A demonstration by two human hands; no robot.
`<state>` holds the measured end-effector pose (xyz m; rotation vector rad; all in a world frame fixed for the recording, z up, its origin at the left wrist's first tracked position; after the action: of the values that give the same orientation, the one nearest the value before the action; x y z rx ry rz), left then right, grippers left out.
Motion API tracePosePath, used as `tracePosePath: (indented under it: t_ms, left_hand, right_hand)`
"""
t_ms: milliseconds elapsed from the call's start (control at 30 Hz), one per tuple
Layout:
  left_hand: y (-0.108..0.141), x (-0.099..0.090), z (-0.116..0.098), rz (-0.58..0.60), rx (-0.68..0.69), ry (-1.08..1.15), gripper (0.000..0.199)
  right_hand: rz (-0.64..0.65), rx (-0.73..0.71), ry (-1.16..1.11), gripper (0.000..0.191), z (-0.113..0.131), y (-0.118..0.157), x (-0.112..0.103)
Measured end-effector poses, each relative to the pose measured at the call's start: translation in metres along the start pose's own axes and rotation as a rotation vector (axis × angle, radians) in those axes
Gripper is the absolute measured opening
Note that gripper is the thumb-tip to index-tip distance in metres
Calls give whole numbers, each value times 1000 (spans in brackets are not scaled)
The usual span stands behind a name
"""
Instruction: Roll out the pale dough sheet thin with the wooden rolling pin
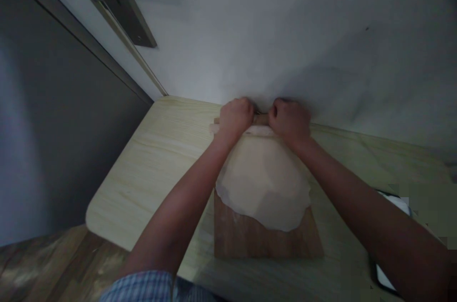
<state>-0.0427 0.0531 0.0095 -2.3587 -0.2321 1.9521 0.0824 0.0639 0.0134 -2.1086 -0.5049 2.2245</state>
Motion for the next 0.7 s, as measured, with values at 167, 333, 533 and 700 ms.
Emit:
tracePosePath:
  t_ms: [167,333,533,700]
  left_hand:
    - [25,1,2,-45,-15,-4,33]
    - [51,-2,-3,-62,47,-43,34]
    - [73,-6,-7,-112,99,-87,33]
    - [86,-9,-8,-96,116,-97,33]
  right_hand:
    - [11,66,-63,33,0,26,-2]
    - [-9,73,-58,35,4,56,-7]
    - [-79,39,-75,36,7,80,-15]
    - [-127,16,-132,35,8,95,-18]
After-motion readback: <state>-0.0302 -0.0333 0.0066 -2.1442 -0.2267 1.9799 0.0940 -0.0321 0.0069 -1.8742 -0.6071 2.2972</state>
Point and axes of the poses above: each hand's wrist, its own y-axis away from the middle knuckle, its own x-axis out of the palm, z = x × y, the point moved 5 cm from there along -y, towards the middle knuckle, and after that the axes turned 1 degree about -z, right-handed, at the moved point
